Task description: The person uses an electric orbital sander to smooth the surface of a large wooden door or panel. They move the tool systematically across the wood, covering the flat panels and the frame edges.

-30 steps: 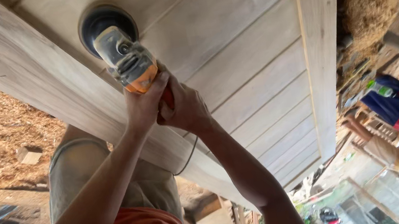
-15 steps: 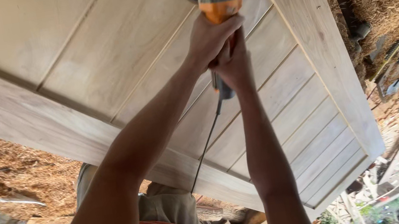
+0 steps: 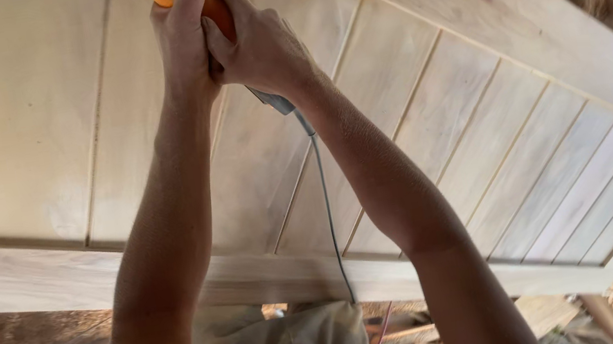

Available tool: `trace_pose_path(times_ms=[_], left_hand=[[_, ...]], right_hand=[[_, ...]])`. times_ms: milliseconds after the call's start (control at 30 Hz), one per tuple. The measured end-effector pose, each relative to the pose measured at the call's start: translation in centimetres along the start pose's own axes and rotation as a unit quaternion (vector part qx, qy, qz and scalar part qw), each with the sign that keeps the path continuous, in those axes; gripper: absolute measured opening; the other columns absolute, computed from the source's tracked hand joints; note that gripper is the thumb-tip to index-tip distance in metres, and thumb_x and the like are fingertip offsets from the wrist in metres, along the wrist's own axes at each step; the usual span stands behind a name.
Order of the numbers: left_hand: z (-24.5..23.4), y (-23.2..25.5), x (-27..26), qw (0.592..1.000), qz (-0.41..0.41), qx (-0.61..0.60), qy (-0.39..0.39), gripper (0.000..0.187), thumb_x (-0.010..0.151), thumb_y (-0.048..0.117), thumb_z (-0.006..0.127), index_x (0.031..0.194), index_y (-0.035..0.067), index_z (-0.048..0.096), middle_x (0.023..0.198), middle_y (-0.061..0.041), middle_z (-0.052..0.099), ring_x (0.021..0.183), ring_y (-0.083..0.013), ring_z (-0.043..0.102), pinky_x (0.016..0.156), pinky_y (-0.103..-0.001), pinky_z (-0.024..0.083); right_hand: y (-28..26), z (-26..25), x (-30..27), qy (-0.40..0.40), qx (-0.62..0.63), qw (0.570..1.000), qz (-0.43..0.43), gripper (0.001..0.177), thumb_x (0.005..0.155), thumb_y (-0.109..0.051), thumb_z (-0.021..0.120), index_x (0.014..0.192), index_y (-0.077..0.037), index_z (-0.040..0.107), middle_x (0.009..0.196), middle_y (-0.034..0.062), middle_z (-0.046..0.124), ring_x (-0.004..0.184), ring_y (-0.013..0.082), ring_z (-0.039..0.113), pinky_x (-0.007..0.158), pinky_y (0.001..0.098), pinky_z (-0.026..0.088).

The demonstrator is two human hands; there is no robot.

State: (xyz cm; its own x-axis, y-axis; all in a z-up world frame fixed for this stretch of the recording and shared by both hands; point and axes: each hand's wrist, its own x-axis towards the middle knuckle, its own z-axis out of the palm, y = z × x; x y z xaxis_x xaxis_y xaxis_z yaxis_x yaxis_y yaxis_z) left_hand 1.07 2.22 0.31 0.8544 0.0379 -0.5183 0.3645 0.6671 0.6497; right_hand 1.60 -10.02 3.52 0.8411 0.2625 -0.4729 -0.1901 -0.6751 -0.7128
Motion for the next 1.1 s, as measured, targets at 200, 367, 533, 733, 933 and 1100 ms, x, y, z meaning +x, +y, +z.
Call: trace_pose_path(times_ms=[200,367,533,733,933,1100], left_hand=[[3.6,-4.4,-2.1,1.0,0.022,0.005,0.001,0.029,0.095,0.022,0.074,0.113,0.0,0.068,0.098,-0.005,0.067,0.084,-0.0114,0.064,0.072,-0.029,0.055],[7.3,-9.4,-4.8,1.0,0.007,-0.007,-0.012,0.032,0.092,0.023,0.075,0.112,0.001,0.066,0.097,-0.006,0.069,0.083,-0.0137,0.067,0.071,-0.029,0.058],[10.3,-14.0,-6.9,0.998,-0.025,0.054,0.001,0.039,0.085,0.029,0.078,0.11,0.001,0.067,0.092,-0.008,0.072,0.077,-0.0145,0.071,0.068,-0.03,0.064],[13.0,-18.4,-9.3,0.993,-0.059,0.102,-0.02,0.041,0.083,0.032,0.08,0.107,0.002,0.066,0.086,-0.008,0.07,0.071,-0.0156,0.07,0.065,-0.033,0.065],[10.7,-19.2,-15.3,0.98,-0.108,0.166,0.03,0.044,0.081,0.037,0.081,0.107,0.003,0.071,0.089,-0.006,0.074,0.075,-0.0131,0.071,0.063,-0.029,0.059],[2.3,-22.0,-25.3,0.992,-0.082,0.028,0.095,0.028,0.093,0.02,0.076,0.114,0.003,0.069,0.099,-0.004,0.07,0.088,-0.0134,0.067,0.074,-0.029,0.057]], right_hand=[[3.6,-3.0,-4.1,0.015,-0.043,0.999,0.004,0.084,0.092,-0.033,0.067,0.161,-0.018,0.022,0.104,0.019,0.079,0.086,0.0404,0.077,0.08,0.0488,0.065],[6.6,-6.0,-8.1,-0.007,-0.033,0.997,0.076,0.085,0.093,-0.038,0.066,0.161,-0.019,0.019,0.103,0.0196,0.077,0.085,0.0415,0.078,0.082,0.0479,0.066],[9.8,-8.4,-12.1,0.0,-0.042,0.992,0.12,0.09,0.091,-0.041,0.073,0.161,-0.018,0.021,0.107,0.0213,0.077,0.096,0.0438,0.074,0.084,0.05,0.064],[13.7,-9.7,-16.0,0.02,-0.025,0.994,0.104,0.108,0.069,-0.025,0.087,0.158,-0.018,0.027,0.121,0.0175,0.076,0.103,0.0405,0.075,0.09,0.0466,0.059],[15.6,-6.7,-21.6,0.007,-0.026,0.996,0.08,0.112,0.069,-0.028,0.089,0.157,-0.01,0.021,0.11,0.0225,0.075,0.098,0.0411,0.073,0.082,0.0485,0.065],[15.4,0.4,-27.1,-0.115,-0.105,0.984,0.089,0.072,0.095,-0.033,0.066,0.158,-0.015,0.035,0.094,0.0175,0.077,0.082,0.0386,0.077,0.074,0.047,0.065]])
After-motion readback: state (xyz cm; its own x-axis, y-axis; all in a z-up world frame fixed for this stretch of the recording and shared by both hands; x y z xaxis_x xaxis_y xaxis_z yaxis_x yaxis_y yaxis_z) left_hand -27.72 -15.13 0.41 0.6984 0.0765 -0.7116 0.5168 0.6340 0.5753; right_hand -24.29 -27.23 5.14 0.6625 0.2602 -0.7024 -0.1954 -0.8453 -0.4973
